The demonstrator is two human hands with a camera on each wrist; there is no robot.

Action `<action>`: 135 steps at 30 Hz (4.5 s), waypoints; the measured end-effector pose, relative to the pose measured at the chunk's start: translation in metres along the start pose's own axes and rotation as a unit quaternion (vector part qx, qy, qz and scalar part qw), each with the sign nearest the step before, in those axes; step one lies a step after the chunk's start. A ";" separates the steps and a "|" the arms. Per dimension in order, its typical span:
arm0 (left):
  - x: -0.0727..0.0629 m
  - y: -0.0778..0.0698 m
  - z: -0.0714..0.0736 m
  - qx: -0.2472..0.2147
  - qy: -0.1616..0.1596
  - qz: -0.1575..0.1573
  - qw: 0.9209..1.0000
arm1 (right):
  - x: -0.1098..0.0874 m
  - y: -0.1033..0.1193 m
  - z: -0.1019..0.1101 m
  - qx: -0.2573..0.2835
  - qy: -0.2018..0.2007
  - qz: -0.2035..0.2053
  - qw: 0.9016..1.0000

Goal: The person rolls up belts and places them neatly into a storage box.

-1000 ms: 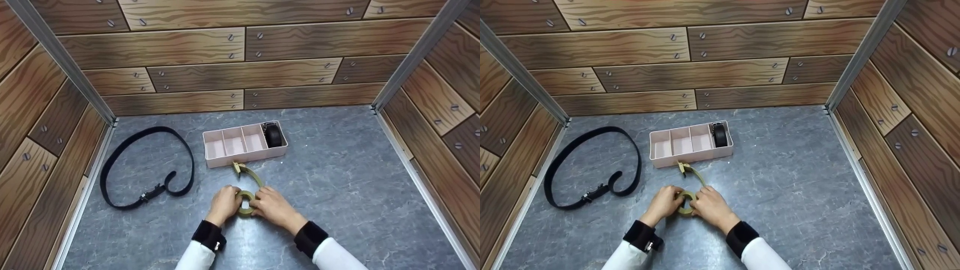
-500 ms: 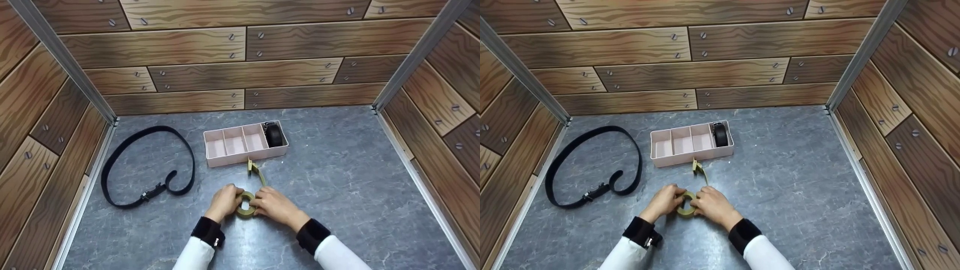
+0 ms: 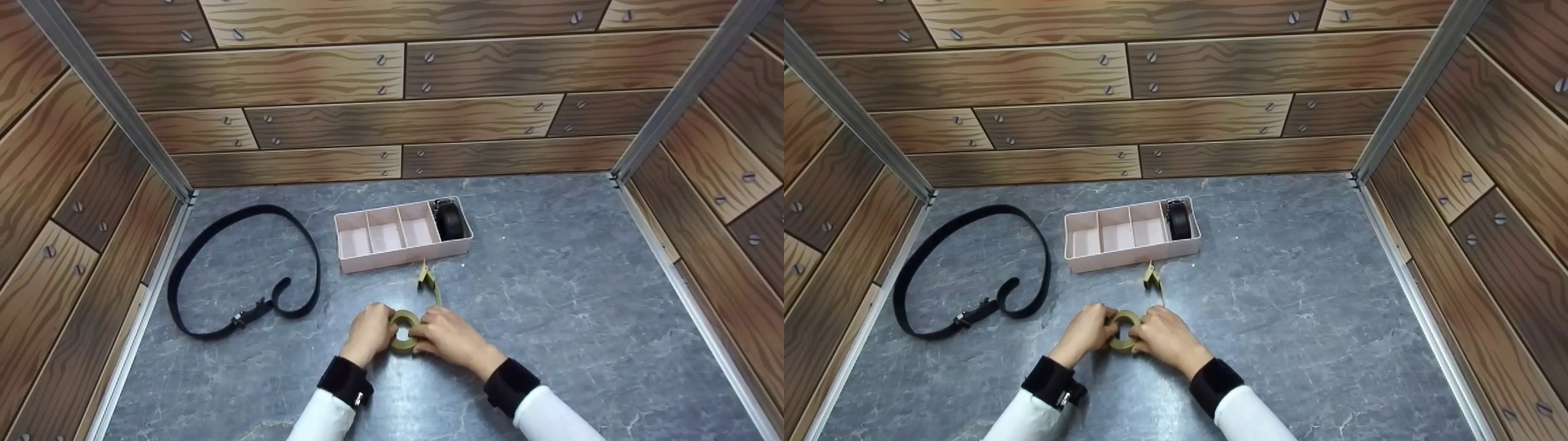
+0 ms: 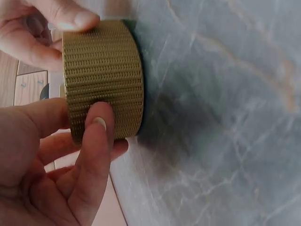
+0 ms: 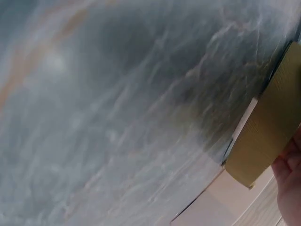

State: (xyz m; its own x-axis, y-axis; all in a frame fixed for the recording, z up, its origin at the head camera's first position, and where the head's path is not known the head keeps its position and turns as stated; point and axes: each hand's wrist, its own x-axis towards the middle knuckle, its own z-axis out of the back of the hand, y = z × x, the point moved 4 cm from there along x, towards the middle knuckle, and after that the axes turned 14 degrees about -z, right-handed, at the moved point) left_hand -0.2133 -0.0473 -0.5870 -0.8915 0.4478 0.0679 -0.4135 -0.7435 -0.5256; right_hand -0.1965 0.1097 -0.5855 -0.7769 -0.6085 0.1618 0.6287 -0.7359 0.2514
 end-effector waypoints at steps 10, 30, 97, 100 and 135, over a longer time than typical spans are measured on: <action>0.000 -0.003 0.002 0.024 -0.027 -0.035 0.999 | -0.001 0.006 -0.001 -0.016 -0.033 0.011 0.999; 0.000 -0.010 -0.004 -0.005 -0.098 0.015 0.995 | -0.001 -0.003 0.000 -0.053 -0.044 -0.014 0.998; -0.001 0.000 -0.007 -0.010 -0.067 -0.026 0.997 | -0.005 -0.007 0.002 -0.030 -0.067 0.014 0.997; -0.002 -0.002 -0.009 -0.020 -0.079 -0.010 0.997 | -0.004 -0.009 0.001 -0.036 -0.084 0.010 0.996; 0.001 -0.010 -0.012 0.008 -0.123 0.000 0.992 | -0.014 -0.022 -0.013 0.320 0.037 -0.345 0.882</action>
State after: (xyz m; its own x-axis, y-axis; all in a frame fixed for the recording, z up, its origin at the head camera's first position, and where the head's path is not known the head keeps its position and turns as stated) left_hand -0.2080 -0.0330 -0.5916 -0.9091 0.3145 0.2730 -0.4141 -0.7522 -0.5126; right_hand -0.1989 0.1308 -0.6057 -0.9480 -0.1163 -0.2964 -0.1585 -0.6349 0.7562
